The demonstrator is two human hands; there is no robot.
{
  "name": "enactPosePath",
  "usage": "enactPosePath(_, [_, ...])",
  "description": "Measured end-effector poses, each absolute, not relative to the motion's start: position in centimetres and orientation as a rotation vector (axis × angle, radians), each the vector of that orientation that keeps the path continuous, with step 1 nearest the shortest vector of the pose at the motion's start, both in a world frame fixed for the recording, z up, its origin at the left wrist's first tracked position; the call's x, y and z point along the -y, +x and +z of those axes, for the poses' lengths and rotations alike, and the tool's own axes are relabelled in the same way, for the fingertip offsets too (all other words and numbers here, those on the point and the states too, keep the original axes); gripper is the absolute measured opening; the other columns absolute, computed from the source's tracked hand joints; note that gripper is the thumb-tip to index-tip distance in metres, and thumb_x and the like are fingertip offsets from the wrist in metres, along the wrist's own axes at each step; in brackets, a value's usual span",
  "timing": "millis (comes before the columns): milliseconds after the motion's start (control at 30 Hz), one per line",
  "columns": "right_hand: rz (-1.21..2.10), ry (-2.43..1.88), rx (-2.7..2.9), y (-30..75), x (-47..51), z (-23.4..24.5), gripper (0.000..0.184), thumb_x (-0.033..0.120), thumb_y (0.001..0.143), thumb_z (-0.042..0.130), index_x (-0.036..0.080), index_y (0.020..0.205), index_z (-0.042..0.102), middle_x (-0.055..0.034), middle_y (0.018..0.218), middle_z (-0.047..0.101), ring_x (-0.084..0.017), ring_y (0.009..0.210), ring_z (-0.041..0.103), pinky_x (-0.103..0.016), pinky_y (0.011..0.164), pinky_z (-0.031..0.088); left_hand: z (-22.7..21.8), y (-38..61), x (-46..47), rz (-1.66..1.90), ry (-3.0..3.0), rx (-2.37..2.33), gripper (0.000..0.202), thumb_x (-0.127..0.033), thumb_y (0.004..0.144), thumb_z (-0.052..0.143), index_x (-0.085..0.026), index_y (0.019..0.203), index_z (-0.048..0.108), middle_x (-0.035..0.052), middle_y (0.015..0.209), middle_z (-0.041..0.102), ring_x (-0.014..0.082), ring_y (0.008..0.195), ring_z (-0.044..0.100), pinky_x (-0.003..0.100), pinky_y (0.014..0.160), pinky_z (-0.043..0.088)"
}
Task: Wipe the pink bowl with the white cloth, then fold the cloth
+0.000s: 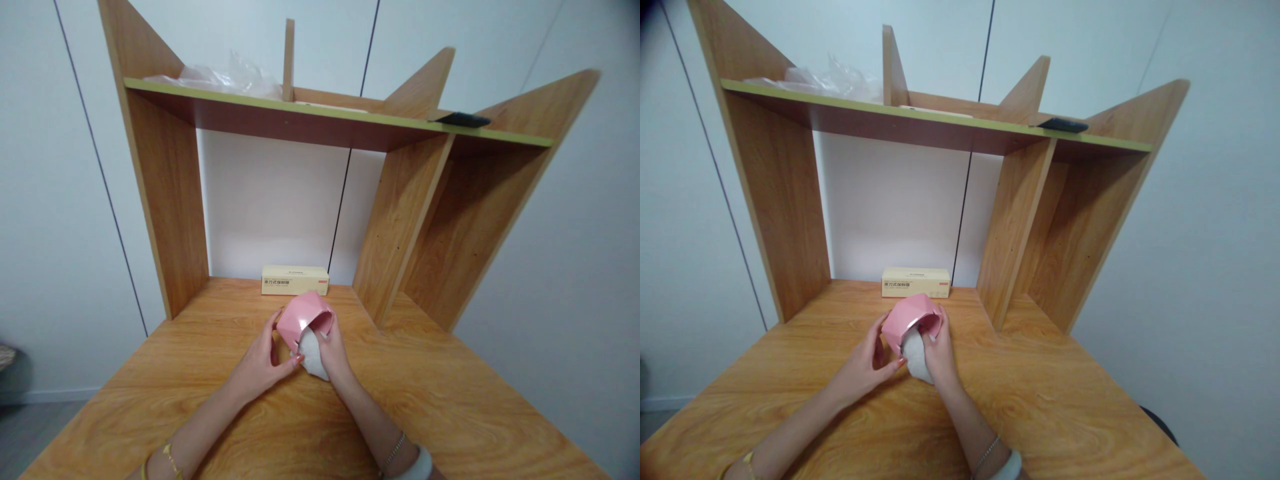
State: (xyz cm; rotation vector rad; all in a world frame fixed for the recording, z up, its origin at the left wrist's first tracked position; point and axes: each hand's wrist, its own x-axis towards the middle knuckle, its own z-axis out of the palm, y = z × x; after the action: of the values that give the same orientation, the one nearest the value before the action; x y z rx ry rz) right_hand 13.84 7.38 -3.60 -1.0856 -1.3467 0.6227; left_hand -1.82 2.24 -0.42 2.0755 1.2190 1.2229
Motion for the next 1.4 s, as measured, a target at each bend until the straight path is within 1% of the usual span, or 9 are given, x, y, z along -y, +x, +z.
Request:
enactPosePath(267, [0.721, -1.068, 1.404, 13.4, -7.5, -4.0, 0.07, 0.03, 0.067, 0.06, 0.022, 0.129, 0.027, -0.0085, 0.115, 0.055, -0.02, 0.101, 0.055, -0.034, 0.085, 0.043, -0.5, -1.8, -2.2, 1.186, 2.039, -1.344, 0.063, -0.04, 0.069, 0.059, -0.017, 0.119, 0.029, 0.0108, 0.107, 0.056, 0.0241, 0.097, 0.055, 0.038, 0.082, 0.044])
enactPosePath(400, [0.679, -1.231, 1.468, 13.6, -7.0, -3.2, 0.077, 0.034, 0.068, 0.059, 0.018, 0.133, 0.02, -0.0051, 0.083, 0.064, -0.02, 0.074, 0.062, -0.031, 0.065, 0.047, -0.4, -2.0, -2.3, 1.218, 2.08, -1.359, 0.058, -0.037, 0.069, 0.058, -0.018, 0.117, 0.031, 0.0098, 0.106, 0.057, 0.0232, 0.094, 0.057, 0.036, 0.081, 0.045])
enactPosePath(467, [0.621, -1.337, 1.511, 13.9, -6.7, -2.6, 0.078, 0.036, 0.069, 0.058, 0.015, 0.134, 0.019, -0.001, 0.065, 0.062, -0.02, 0.06, 0.061, -0.028, 0.057, 0.044, -0.4, -2.1, -2.3, 1.226, 2.098, -1.378, 0.057, -0.037, 0.069, 0.057, -0.017, 0.117, 0.032, 0.0097, 0.104, 0.058, 0.0231, 0.092, 0.058, 0.036, 0.079, 0.045])
enactPosePath(567, [0.465, -1.437, 1.587, 14.3, -6.4, -1.8, 0.077, 0.037, 0.07, 0.056, 0.016, 0.134, 0.02, 0.0015, 0.056, 0.058, -0.019, 0.052, 0.057, -0.026, 0.051, 0.039, -0.4, -2.2, -2.4, 1.203, 2.132, -1.424, 0.059, -0.037, 0.069, 0.056, -0.016, 0.119, 0.032, 0.0104, 0.104, 0.058, 0.0236, 0.09, 0.059, 0.035, 0.077, 0.046])
enactPosePath(833, [0.173, -1.544, 1.785, 15.1, -6.3, -1.2, 0.073, 0.028, 0.072, 0.051, 0.021, 0.135, 0.016, 0.0009, 0.061, 0.057, -0.019, 0.059, 0.056, -0.025, 0.054, 0.034, -0.3, -2.3, -2.2, 1.127, 2.272, -1.435, 0.069, -0.041, 0.065, 0.055, -0.013, 0.125, 0.032, 0.0132, 0.108, 0.059, 0.0269, 0.089, 0.06, 0.037, 0.077, 0.047])
enactPosePath(1033, [0.482, -1.379, 1.757, 14.8, -6.6, -2.4, 0.067, 0.02, 0.07, 0.049, 0.02, 0.132, 0.025, 0.0016, 0.064, 0.059, -0.017, 0.062, 0.056, -0.024, 0.058, 0.039, -0.6, -2.6, -2.2, 1.1, 2.332, -1.438, 0.071, -0.036, 0.062, 0.056, -0.015, 0.126, 0.032, 0.0116, 0.107, 0.06, 0.0265, 0.091, 0.059, 0.036, 0.079, 0.046])
enactPosePath(1200, [0.66, -1.229, 1.599, 14.6, -7.1, -3.3, 0.064, 0.021, 0.073, 0.046, 0.018, 0.132, 0.023, 0.002, 0.066, 0.059, -0.015, 0.063, 0.056, -0.026, 0.062, 0.043, -0.4, -2.5, -2.3, 1.166, 2.279, -1.382, 0.068, -0.038, 0.068, 0.054, -0.017, 0.128, 0.03, 0.0112, 0.114, 0.055, 0.0245, 0.098, 0.055, 0.035, 0.083, 0.044])
enactPosePath(1333, [0.737, -1.09, 1.444, 14.4, -7.4, -3.4, 0.061, 0.022, 0.073, 0.048, 0.017, 0.13, 0.027, -0.0024, 0.081, 0.062, -0.016, 0.074, 0.059, -0.029, 0.071, 0.045, 0.0, -2.3, -2.5, 1.251, 2.116, -1.416, 0.083, -0.044, 0.071, 0.055, -0.014, 0.135, 0.012, 0.0104, 0.103, 0.057, 0.022, 0.085, 0.058, 0.037, 0.076, 0.046])
enactPosePath(1400, [0.761, -1.01, 1.385, 14.2, -7.5, -3.5, 0.059, 0.024, 0.072, 0.051, 0.018, 0.127, 0.031, -0.0052, 0.093, 0.062, -0.018, 0.086, 0.058, -0.03, 0.079, 0.044, -0.1, -2.2, -2.6, 1.256, 2.095, -1.393, 0.085, -0.044, 0.07, 0.057, -0.014, 0.135, 0.011, 0.0122, 0.107, 0.055, 0.0232, 0.091, 0.057, 0.039, 0.08, 0.044])
